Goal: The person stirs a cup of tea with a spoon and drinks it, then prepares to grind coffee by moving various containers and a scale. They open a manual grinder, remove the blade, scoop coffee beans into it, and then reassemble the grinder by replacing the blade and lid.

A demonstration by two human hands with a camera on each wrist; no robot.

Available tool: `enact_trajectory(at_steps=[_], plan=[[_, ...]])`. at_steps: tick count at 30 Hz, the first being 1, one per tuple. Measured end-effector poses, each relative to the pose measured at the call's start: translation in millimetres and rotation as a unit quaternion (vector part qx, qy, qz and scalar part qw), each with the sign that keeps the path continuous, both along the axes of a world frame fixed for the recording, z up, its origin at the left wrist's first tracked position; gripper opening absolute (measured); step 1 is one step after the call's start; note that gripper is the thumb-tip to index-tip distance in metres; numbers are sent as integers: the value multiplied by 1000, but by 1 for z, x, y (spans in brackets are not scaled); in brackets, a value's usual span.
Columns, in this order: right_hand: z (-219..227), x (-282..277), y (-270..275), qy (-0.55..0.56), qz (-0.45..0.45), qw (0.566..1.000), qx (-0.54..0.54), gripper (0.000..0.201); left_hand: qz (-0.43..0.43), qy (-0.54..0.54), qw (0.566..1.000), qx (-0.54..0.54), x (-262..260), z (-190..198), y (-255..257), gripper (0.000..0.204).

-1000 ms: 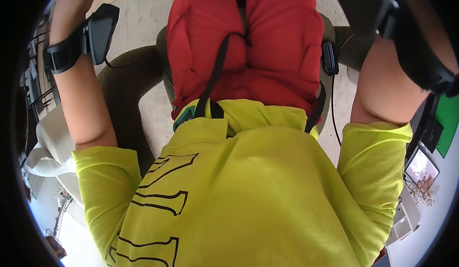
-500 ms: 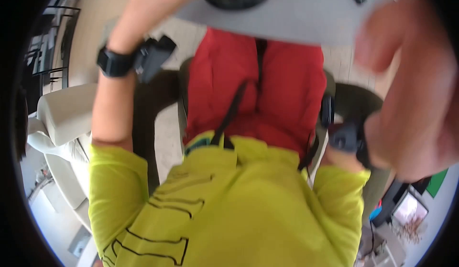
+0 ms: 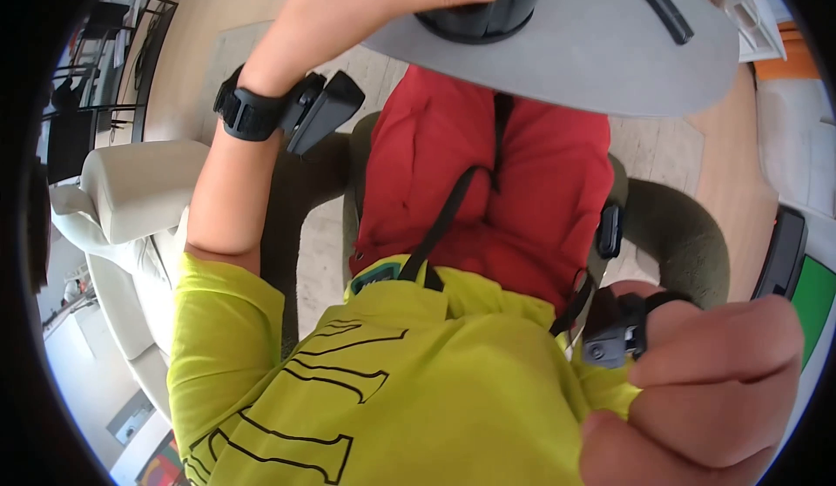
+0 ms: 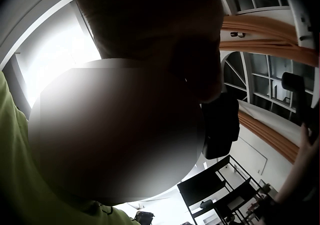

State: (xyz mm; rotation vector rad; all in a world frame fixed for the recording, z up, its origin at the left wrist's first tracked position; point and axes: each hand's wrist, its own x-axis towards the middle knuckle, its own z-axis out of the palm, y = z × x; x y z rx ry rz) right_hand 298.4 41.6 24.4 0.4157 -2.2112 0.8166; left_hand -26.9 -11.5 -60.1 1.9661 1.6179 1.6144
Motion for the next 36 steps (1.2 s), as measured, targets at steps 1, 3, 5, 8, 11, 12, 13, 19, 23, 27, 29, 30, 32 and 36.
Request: enact_trajectory(at_steps=[1, 3, 5, 8, 11, 12, 13, 19, 23, 27, 29, 30, 32, 36], plan=[[1, -1, -2, 3, 5, 1000, 4, 35, 7, 25, 1000, 15, -2, 3, 3, 86], [3, 0, -8, 4, 7, 1000, 5, 33, 6, 34, 999, 31, -5, 6, 9, 87], [6, -2, -11, -4, 3, 1000, -10, 31, -3, 1, 1000, 9, 2, 1, 1, 88], [12, -6, -16, -17, 5, 1000, -18, 28, 31, 21, 999, -24, 2, 9, 0, 89], [18, -15, -21, -36, 12, 999, -28, 25, 22, 4, 999, -42, 1, 9, -2, 89], [22, -18, -24, -48, 15, 998, -31, 24, 16, 13, 1000, -15, -3, 4, 1, 89], [25, -23, -28, -63, 15, 997, -32, 23, 12, 13, 1000, 1, -2, 3, 2, 89], [53, -50, -47, -174, -1, 984, -50, 18, -17, -21, 1000, 1, -4, -2, 3, 89], [61, -53, -58, -206, -54, 975, -61, 18, -39, -18, 999, -1, -5, -3, 6, 89], [39, -35, -41, -103, 5, 994, -36, 25, -41, -56, 998, -8, -2, -2, 6, 88], [32, -28, -47, -63, -38, 996, -55, 24, -35, -60, 997, -20, 0, -1, 0, 88], [27, -26, -51, -48, -54, 996, -61, 24, -1, -23, 999, -39, 1, 3, -3, 89], [15, -33, -59, 133, -125, 982, 42, 18, 29, 23, 998, -49, 1, 7, -2, 90], [22, -50, -47, 173, -217, 961, 17, 10, 44, -24, 996, -69, 5, 10, -5, 89]])
